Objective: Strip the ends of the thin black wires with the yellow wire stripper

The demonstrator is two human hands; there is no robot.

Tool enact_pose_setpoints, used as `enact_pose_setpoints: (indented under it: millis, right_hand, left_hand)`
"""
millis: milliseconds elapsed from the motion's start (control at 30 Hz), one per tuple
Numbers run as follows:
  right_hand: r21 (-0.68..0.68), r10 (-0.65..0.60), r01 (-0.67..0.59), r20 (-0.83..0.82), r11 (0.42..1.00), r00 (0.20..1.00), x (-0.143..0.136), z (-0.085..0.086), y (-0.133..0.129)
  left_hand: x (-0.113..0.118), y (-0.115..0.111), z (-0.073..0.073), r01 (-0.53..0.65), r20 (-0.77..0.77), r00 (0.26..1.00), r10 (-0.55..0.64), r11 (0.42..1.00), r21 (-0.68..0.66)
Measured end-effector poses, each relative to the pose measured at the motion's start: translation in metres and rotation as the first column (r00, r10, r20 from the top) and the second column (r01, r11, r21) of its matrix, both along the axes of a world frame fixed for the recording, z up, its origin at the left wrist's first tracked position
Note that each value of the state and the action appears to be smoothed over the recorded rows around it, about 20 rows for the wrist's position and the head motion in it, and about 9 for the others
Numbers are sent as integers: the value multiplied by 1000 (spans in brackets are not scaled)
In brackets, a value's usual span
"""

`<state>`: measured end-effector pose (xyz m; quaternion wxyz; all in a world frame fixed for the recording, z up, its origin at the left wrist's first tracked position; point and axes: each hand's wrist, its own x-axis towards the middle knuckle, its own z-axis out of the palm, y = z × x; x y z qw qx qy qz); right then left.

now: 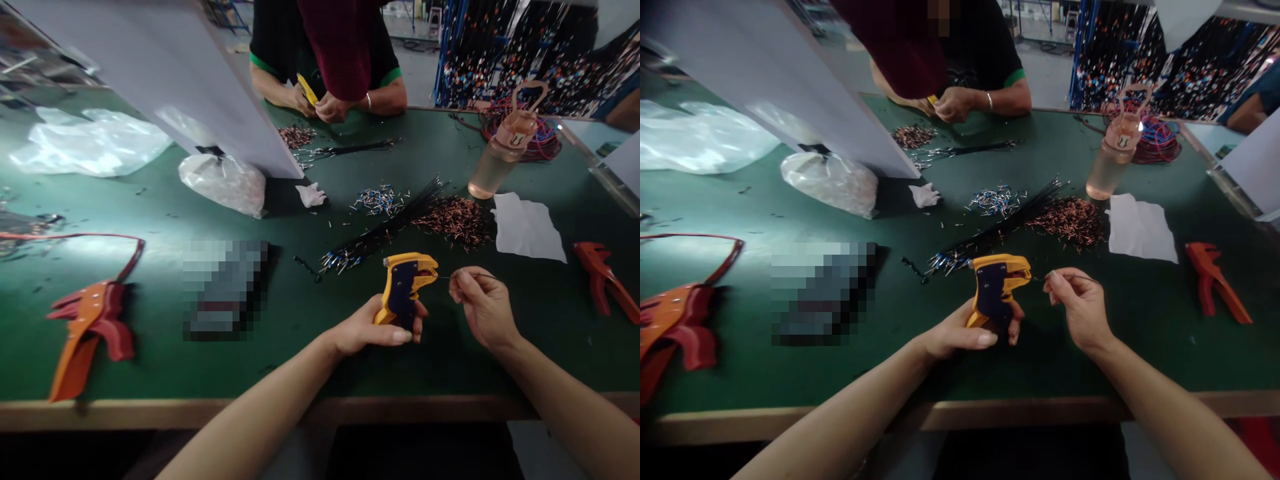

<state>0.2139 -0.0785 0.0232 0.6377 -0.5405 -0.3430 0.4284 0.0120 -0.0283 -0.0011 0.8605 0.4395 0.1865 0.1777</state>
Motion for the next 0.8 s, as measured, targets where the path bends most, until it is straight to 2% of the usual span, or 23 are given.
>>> enact_pose_setpoints:
  millis: [400, 800]
  right_hand:
    - [-47, 54, -59, -99, 997, 994, -4, -3, 1]
    - [-45, 107, -110, -66, 993, 992, -3, -2, 1]
  left_hand:
    - [0, -3, 0, 40, -26, 999, -39, 999, 37]
    - [2, -8, 0, -13, -147, 989, 23, 997, 71]
